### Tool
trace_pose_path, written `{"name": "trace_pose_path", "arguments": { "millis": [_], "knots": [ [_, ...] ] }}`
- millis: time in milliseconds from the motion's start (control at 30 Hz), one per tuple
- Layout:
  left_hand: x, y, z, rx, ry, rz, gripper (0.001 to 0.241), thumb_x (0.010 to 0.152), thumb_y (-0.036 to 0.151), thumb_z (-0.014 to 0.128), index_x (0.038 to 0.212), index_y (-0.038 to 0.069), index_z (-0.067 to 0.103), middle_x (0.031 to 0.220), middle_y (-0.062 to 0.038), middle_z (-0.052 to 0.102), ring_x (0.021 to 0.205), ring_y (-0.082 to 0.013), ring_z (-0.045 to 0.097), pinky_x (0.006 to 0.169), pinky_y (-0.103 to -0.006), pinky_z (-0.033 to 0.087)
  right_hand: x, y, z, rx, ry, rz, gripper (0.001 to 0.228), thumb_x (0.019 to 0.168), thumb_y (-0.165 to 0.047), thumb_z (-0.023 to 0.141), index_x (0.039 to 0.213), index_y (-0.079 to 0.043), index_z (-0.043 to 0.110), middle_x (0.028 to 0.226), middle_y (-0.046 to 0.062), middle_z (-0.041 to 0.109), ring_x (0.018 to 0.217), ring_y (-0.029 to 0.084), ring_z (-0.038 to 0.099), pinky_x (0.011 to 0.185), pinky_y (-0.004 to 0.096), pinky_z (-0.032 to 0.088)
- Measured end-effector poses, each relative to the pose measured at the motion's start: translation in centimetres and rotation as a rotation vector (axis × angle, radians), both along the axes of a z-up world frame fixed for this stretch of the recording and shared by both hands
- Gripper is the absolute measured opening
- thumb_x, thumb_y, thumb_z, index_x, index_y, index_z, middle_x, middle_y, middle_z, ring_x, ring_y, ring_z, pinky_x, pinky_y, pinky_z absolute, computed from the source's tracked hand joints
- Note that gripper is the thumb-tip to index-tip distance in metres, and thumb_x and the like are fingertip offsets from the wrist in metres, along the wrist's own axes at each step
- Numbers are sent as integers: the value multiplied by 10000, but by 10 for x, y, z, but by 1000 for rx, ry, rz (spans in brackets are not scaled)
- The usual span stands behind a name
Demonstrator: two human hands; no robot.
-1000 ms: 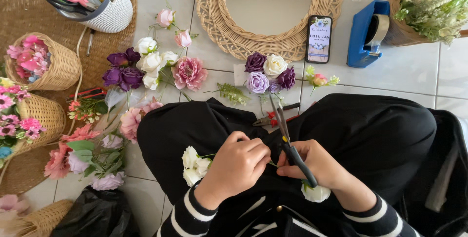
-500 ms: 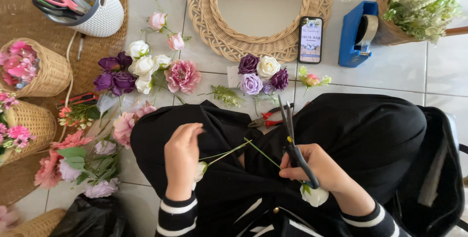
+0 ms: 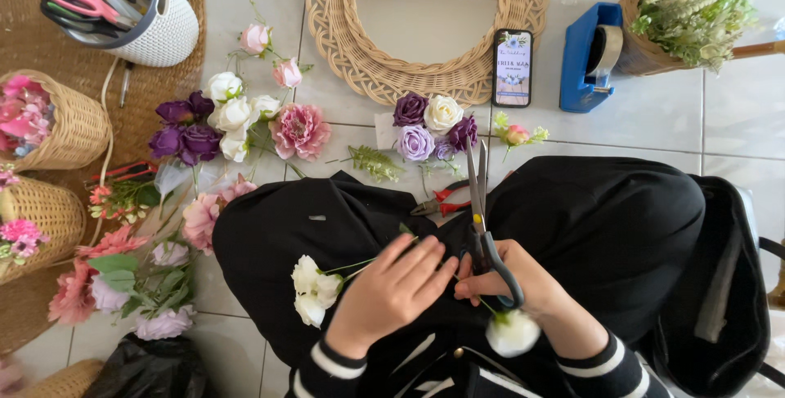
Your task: The person sits on the floor and arranges artificial flowers. They use scissors to trim the stems of white flowers and pliers to adjust the wire inside the stems. The person then places the prepared flowers into a small cluster with other purple and white flowers.
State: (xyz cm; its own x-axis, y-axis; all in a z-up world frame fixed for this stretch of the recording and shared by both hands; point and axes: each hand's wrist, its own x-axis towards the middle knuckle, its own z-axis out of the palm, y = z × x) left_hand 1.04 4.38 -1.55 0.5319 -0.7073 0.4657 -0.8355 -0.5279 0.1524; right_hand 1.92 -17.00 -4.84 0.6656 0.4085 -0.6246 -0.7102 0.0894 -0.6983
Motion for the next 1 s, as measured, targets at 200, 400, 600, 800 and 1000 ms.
{"name": "trace_pose_path", "arguments": {
  "millis": [200, 400, 600, 800, 1000],
  "knots": [
    [-7, -7, -28, -434, 366, 225, 208, 870, -65, 565, 1070, -23, 605, 909, -110, 665, 809, -196, 668, 774, -312, 577, -13, -42, -46, 22, -360, -174, 335, 735, -339, 739, 776, -31, 613, 718, -5, 600, 661, 74, 512, 573, 224, 411],
    [-7, -20, -26, -891, 726, 440, 204, 915, 38, 498, 1081, -9, 608, 819, -101, 654, 672, -162, 668, 669, -239, 607, -11, -51, -37, -361, -452, 153, 397, 646, -366, 801, 885, -108, 618, 678, -4, 563, 596, 78, 505, 589, 222, 434],
    [-6, -28, -19, -891, 823, 419, 239, 943, 105, 470, 1125, 27, 604, 801, -59, 609, 591, -116, 544, 589, -210, 512, -9, -32, -10, -548, -319, 397, 436, 588, -424, 857, 797, -150, 589, 632, -41, 555, 567, 79, 477, 572, 224, 426],
    [0, -8, -27, -943, 741, 632, 221, 951, 159, 433, 1050, 34, 587, 840, -66, 659, 655, -109, 634, 596, -195, 563, 2, -17, 8, -919, -208, 489, 513, 586, -417, 901, 818, -146, 532, 734, -30, 519, 679, 122, 500, 653, 248, 417],
    [5, 45, -14, -1270, 620, 819, 294, 954, 107, 449, 1225, 0, 485, 851, -158, 619, 608, -157, 591, 586, -240, 510, -4, -17, -21, -844, -497, 545, 89, 837, -210, 582, 813, -127, 560, 714, 29, 653, 641, 176, 613, 633, 301, 447]
  ]
}}
